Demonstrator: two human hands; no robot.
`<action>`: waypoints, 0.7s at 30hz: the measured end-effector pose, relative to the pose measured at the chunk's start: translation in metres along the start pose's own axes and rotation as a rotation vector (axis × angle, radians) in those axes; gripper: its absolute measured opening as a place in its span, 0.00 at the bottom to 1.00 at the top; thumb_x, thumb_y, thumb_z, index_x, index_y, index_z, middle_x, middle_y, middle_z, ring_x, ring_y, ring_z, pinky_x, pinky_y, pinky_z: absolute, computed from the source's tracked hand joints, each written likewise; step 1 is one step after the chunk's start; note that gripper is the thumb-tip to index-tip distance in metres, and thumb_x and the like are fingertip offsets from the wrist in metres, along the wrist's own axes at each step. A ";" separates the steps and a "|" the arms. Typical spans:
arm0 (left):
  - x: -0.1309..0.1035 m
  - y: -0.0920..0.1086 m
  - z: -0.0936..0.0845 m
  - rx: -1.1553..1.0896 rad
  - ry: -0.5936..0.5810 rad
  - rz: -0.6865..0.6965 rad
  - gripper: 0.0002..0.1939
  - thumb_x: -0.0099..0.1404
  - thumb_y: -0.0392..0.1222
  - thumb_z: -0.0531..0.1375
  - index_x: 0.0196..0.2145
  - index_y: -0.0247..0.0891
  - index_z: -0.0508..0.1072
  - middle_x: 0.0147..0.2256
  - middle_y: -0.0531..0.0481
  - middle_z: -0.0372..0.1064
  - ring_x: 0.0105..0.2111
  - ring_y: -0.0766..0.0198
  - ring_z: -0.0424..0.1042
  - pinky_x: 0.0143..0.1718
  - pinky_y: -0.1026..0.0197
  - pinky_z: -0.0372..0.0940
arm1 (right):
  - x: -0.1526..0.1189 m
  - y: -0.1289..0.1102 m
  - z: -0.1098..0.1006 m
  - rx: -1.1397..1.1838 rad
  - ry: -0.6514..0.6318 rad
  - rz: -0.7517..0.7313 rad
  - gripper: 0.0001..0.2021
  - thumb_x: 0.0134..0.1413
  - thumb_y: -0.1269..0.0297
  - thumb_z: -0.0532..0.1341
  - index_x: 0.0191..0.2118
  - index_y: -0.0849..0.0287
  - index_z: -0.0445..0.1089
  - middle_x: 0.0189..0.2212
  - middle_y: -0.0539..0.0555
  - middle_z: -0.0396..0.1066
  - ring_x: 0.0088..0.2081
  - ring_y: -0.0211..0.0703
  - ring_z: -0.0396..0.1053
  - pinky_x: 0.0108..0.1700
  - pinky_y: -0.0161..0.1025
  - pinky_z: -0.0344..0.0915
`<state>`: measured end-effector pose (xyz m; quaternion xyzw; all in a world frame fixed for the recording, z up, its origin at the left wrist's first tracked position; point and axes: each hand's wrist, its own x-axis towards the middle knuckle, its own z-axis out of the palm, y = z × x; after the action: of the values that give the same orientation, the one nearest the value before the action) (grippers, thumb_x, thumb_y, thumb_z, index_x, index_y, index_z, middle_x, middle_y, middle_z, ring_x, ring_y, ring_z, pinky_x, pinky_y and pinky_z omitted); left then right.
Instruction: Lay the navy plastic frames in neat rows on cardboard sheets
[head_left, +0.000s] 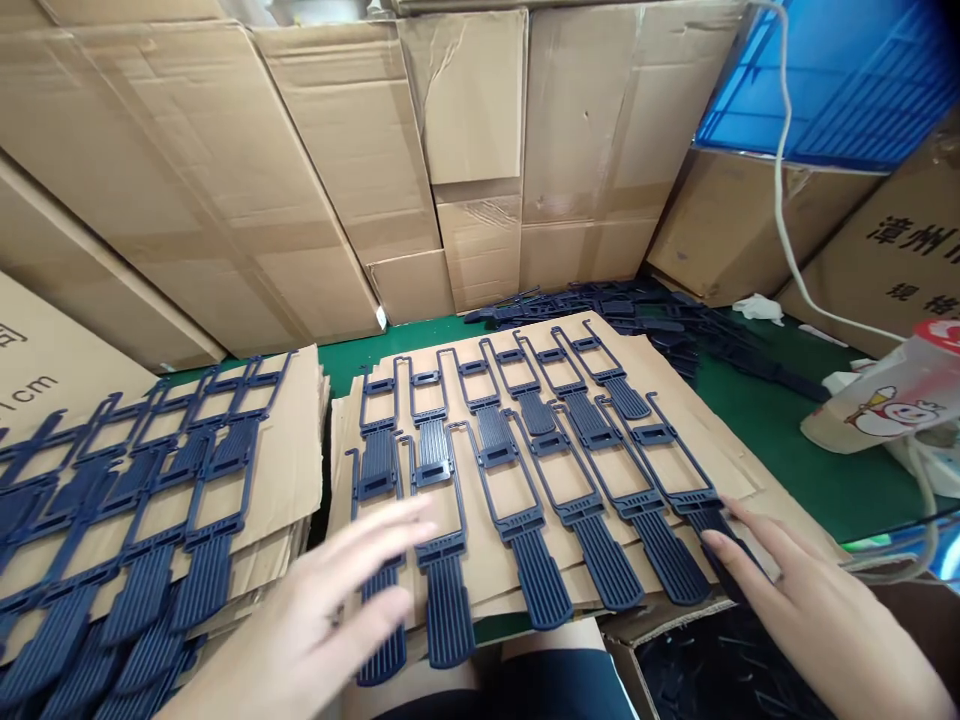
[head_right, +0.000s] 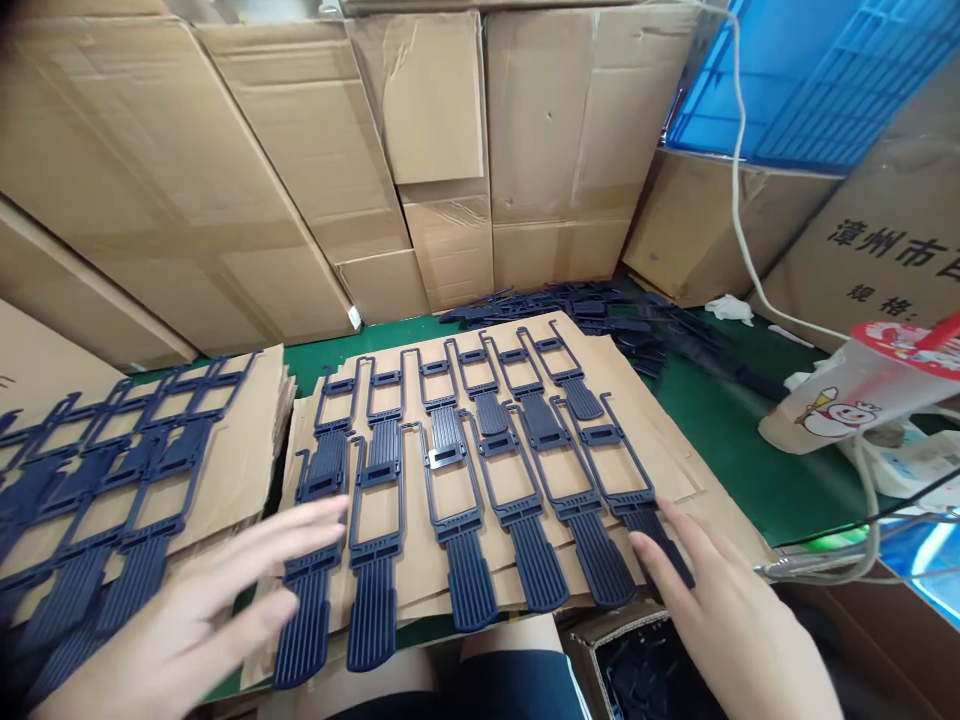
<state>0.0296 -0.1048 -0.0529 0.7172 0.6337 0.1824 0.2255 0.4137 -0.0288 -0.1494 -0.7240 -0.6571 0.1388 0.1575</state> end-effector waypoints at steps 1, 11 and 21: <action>-0.010 -0.017 0.001 -0.103 0.097 -0.137 0.19 0.62 0.50 0.53 0.51 0.52 0.67 0.57 0.53 0.59 0.56 0.55 0.59 0.56 0.52 0.54 | 0.005 0.001 -0.005 -0.011 0.004 0.039 0.33 0.50 0.38 0.44 0.53 0.54 0.64 0.50 0.55 0.66 0.48 0.54 0.66 0.40 0.47 0.66; -0.032 -0.050 0.041 -0.922 0.581 -0.692 0.29 0.54 0.54 0.60 0.53 0.48 0.65 0.60 0.47 0.54 0.60 0.48 0.50 0.60 0.45 0.41 | 0.086 0.006 -0.018 0.024 0.003 0.133 0.27 0.48 0.48 0.50 0.47 0.59 0.70 0.39 0.58 0.71 0.40 0.53 0.67 0.40 0.43 0.61; -0.026 -0.032 0.035 -1.153 0.453 -0.788 0.32 0.60 0.50 0.55 0.61 0.53 0.50 0.62 0.48 0.47 0.62 0.59 0.47 0.61 0.52 0.42 | 0.121 0.007 -0.013 0.024 -0.126 0.166 0.27 0.49 0.46 0.52 0.45 0.63 0.71 0.44 0.61 0.70 0.42 0.53 0.68 0.38 0.39 0.61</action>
<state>0.0184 -0.1306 -0.0990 0.1481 0.6790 0.5358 0.4795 0.4376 0.0906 -0.1396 -0.7640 -0.6015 0.2044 0.1126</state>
